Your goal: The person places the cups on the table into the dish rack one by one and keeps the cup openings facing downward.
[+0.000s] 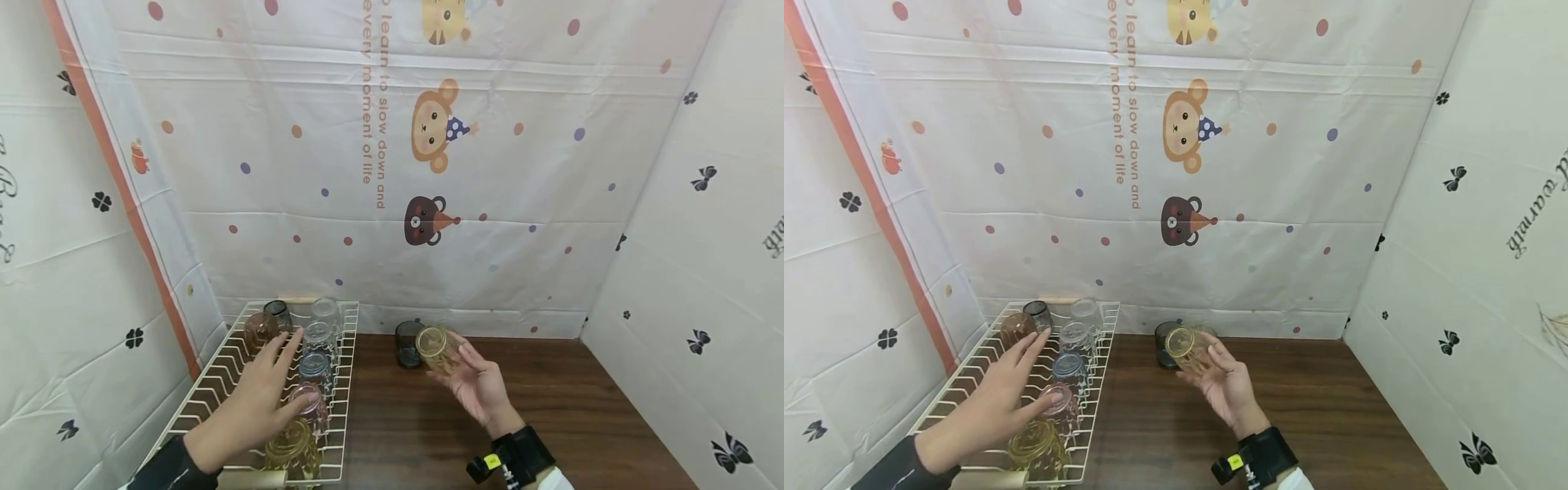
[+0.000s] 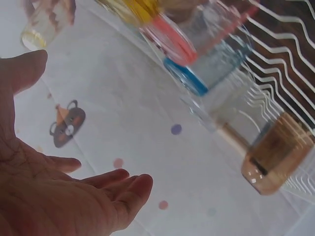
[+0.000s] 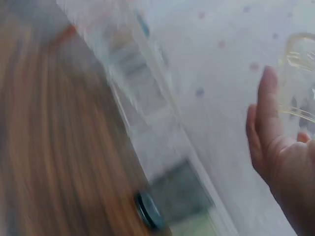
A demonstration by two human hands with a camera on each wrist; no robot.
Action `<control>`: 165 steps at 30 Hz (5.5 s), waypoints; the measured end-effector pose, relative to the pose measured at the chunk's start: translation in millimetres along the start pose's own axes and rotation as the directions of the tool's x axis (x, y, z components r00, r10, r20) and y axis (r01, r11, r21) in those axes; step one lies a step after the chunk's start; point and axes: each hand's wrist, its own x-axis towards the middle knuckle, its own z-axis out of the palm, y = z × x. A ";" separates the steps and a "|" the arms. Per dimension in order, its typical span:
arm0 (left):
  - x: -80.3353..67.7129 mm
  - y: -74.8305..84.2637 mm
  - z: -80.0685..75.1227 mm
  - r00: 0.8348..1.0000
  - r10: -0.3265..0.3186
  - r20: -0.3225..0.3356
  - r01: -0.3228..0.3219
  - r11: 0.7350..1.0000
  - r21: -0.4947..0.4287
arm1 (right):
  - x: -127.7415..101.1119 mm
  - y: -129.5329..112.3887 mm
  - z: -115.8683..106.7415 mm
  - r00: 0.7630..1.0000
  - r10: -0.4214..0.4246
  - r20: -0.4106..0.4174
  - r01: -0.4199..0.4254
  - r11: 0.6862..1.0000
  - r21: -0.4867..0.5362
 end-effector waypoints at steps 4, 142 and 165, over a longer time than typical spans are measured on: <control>-7.2 8.8 4.6 1.000 0.015 -0.017 -0.015 1.000 -0.007 | 0.4 13.0 15.3 0.995 0.003 0.097 -0.018 0.988 0.155; 0.4 1.7 -38.5 0.980 -0.148 -0.135 0.121 0.974 -0.191 | 58.0 50.8 -37.6 0.889 -0.400 -0.224 -0.239 0.013 -0.971; 26.7 -63.3 -33.5 0.981 -0.190 0.027 0.191 0.981 -0.041 | 76.7 36.6 -68.2 0.946 -0.250 -0.206 -0.297 -0.415 -0.860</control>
